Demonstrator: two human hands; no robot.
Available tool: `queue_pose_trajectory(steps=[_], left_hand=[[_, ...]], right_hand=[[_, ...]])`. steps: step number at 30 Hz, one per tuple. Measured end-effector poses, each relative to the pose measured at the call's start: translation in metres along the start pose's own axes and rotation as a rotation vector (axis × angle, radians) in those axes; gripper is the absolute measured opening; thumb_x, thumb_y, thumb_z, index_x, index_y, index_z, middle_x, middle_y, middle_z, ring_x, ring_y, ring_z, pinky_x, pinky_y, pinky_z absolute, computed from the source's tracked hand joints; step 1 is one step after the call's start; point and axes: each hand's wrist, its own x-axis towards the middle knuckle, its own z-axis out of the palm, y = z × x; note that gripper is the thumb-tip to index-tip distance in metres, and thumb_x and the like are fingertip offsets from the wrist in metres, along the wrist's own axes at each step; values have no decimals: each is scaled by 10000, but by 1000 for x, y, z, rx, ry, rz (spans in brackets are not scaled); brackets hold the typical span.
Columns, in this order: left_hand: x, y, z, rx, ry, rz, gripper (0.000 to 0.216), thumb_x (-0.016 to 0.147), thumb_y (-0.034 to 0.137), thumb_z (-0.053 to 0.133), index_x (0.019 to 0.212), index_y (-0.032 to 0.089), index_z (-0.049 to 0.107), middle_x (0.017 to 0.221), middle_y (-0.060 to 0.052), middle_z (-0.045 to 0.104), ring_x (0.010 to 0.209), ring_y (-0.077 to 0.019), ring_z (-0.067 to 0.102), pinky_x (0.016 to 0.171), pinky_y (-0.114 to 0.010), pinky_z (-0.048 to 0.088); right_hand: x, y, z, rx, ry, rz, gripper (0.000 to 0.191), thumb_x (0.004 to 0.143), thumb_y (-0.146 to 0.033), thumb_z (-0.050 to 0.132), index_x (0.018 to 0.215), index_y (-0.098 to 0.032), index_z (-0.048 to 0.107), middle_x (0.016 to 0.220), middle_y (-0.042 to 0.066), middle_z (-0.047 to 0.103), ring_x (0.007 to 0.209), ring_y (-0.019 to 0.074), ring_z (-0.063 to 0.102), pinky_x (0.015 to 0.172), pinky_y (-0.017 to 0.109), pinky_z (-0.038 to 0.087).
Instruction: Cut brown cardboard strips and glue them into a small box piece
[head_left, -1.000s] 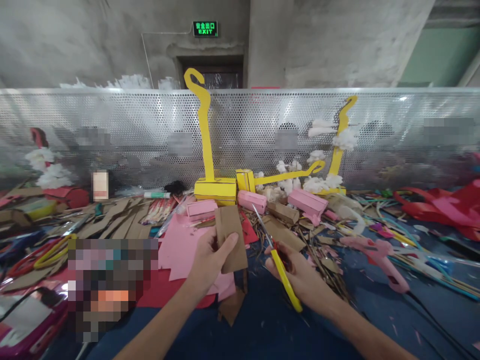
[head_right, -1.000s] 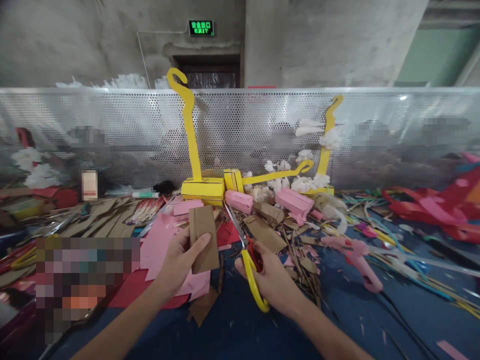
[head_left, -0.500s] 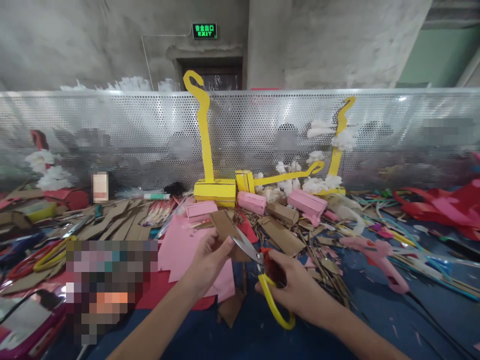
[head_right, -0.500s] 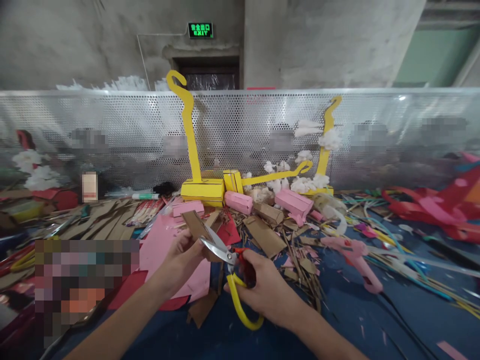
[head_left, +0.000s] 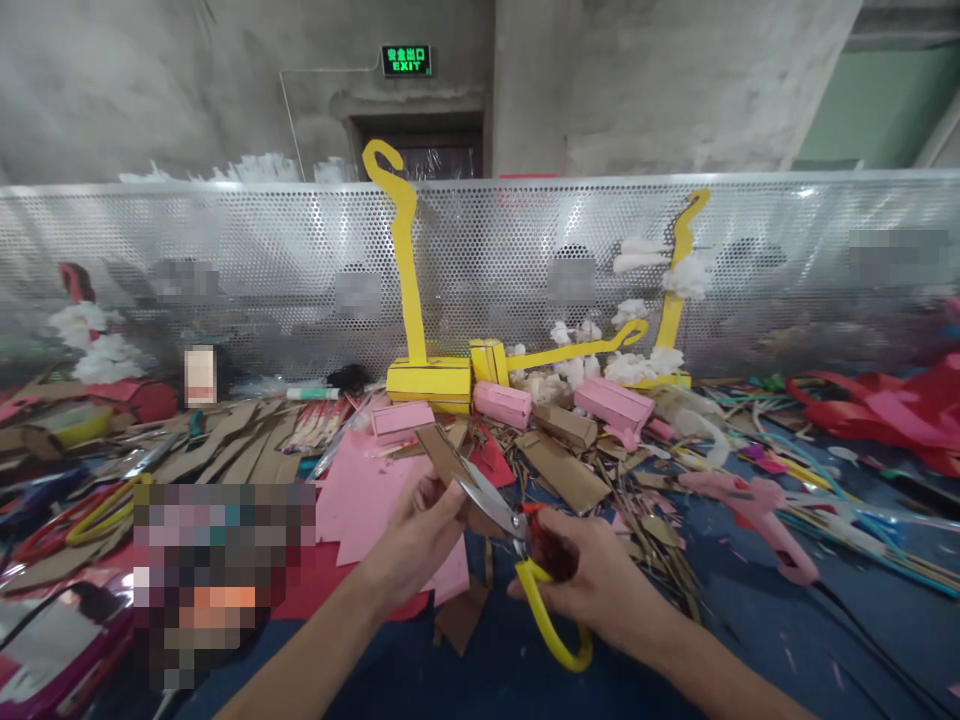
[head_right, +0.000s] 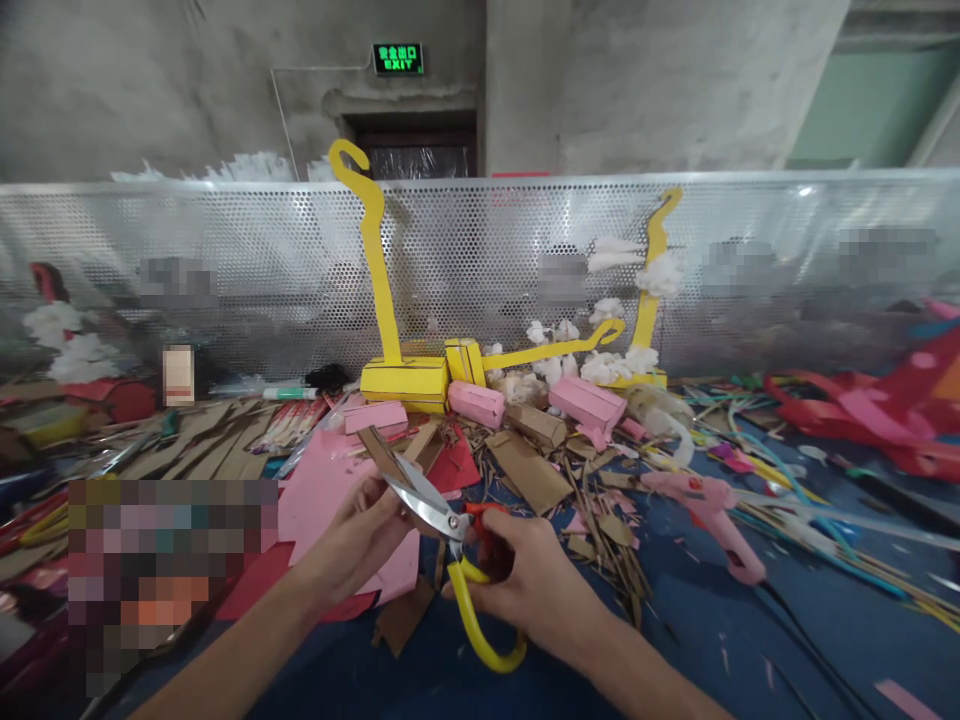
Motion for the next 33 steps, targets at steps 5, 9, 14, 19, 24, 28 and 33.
queue_pose_trajectory(steps=[5,9,14,19,24,28,33], left_hand=[[-3,-1,-2,-51,3,-22,172,819,288,792,946,182,743,814,-1,735,750,-112,669,739,-221,546],[-5,-1,-1,-73,24,-49,163,814,287,796,926,188,731,847,-6,745,792,-128,681,781,-250,547],[-2,4,-1,-73,59,-8,126,819,260,790,905,191,729,826,2,745,771,-116,674,759,-223,529],[2,10,-5,-98,44,18,130,827,265,781,927,203,727,904,-4,744,787,-130,674,710,-240,531],[1,15,-5,-139,70,-25,165,768,248,836,890,189,740,851,1,743,758,-119,677,718,-231,540],[0,14,-7,-173,77,-48,177,754,243,848,893,190,753,877,6,760,788,-109,688,746,-215,544],[0,11,-10,-184,87,-39,192,745,248,856,897,205,747,893,21,748,809,-97,683,767,-209,534]], right_hand=[[2,11,5,38,40,-9,358,718,-366,806,682,-197,493,598,-90,385,575,98,309,501,226,245],[4,15,8,23,66,-19,325,746,-375,783,692,-190,523,615,-84,377,593,103,304,516,227,259],[3,8,6,23,112,-31,295,745,-309,767,786,-213,492,699,-67,456,621,118,389,541,219,335],[-3,2,3,-109,121,-90,301,770,-285,729,950,-222,495,838,-23,527,730,160,473,636,248,408],[-3,-2,4,-162,106,-87,296,749,-298,763,836,-223,490,773,-30,558,663,145,461,589,250,366],[-1,-2,5,-173,74,-44,376,723,-348,789,726,-231,432,633,-75,477,569,116,362,511,243,281],[-2,3,7,-90,53,-10,427,700,-375,815,692,-229,413,590,-96,408,549,101,316,489,234,244]])
